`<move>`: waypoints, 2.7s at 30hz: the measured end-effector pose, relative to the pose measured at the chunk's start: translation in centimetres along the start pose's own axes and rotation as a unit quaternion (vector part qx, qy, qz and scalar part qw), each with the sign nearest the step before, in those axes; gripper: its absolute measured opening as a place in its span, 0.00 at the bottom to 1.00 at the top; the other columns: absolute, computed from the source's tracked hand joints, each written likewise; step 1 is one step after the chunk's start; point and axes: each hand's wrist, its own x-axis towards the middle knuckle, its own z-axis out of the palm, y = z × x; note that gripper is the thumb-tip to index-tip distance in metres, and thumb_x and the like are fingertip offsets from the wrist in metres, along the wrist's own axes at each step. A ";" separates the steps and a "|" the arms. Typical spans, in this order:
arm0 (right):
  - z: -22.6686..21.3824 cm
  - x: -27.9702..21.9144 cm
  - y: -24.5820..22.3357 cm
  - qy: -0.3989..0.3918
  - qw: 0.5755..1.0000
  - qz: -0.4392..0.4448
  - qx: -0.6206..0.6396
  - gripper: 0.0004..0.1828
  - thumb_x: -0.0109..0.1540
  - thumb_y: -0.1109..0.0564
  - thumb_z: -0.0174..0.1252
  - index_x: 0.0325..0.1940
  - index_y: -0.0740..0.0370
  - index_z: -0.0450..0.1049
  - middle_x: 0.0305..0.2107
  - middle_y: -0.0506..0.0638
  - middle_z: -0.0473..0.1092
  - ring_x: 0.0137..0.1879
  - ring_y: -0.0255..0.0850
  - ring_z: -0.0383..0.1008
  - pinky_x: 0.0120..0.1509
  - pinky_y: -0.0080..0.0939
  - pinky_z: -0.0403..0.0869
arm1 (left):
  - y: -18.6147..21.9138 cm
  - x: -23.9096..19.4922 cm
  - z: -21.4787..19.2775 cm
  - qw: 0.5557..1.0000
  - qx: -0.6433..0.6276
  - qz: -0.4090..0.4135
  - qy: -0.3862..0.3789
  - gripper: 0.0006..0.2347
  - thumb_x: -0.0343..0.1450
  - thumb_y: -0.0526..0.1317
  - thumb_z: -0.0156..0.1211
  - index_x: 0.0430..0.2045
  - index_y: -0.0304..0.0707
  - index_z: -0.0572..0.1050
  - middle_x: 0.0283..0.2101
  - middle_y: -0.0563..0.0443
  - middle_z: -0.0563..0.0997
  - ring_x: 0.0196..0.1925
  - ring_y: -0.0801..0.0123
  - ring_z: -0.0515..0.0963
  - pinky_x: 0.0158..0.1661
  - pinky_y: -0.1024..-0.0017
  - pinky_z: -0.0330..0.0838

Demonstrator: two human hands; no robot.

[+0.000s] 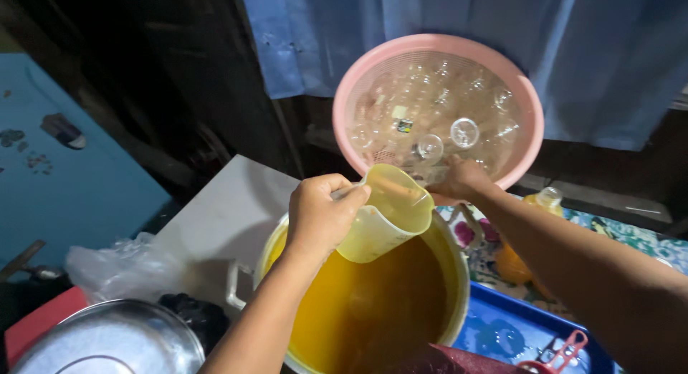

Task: The person pours a yellow liquid from a large metal pot into plastic bottles using a measuring cup and a pink strainer. The person repeatedly scoops liquid, filters it into bottles, and places filled bottles on a tray.

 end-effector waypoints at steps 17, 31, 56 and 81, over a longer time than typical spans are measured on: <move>-4.2 -2.5 -1.5 -0.045 0.970 0.064 0.230 0.26 0.61 0.44 0.63 0.62 0.48 0.84 0.61 0.50 0.72 0.40 0.53 0.85 0.50 0.43 0.82 | -2.2 1.4 -2.5 0.999 -0.031 -0.009 -0.012 0.11 0.64 0.43 0.68 0.19 0.31 0.81 0.16 0.49 0.81 0.19 0.78 0.75 0.25 0.71 0.70; -12.1 -19.6 3.1 -0.207 0.552 -0.147 0.794 0.45 0.60 0.42 0.63 0.77 0.59 0.58 0.61 0.67 0.66 0.62 0.62 0.71 0.69 0.67 0.66 | 0.0 0.2 0.8 0.996 -0.066 0.038 -0.039 0.10 0.63 0.42 0.68 0.22 0.31 0.83 0.17 0.51 0.81 0.20 0.78 0.76 0.26 0.72 0.71; 2.6 -29.3 8.4 0.119 0.882 0.157 0.428 0.41 0.41 0.67 0.76 0.59 0.63 0.71 0.48 0.55 0.78 0.55 0.45 0.80 0.62 0.45 0.76 | 3.6 -4.3 3.8 0.992 -0.096 0.026 -0.080 0.09 0.62 0.41 0.69 0.24 0.30 0.84 0.19 0.54 0.81 0.21 0.80 0.75 0.26 0.74 0.71; 7.7 -32.1 13.2 -0.185 0.957 0.204 -0.089 0.30 0.52 0.38 0.72 0.59 0.31 0.77 0.70 0.44 0.57 0.78 0.46 0.49 0.76 0.63 0.55 | 3.3 -5.2 4.3 0.989 -0.113 0.051 -0.086 0.10 0.63 0.39 0.69 0.26 0.27 0.83 0.28 0.52 0.86 0.28 0.81 0.79 0.33 0.75 0.75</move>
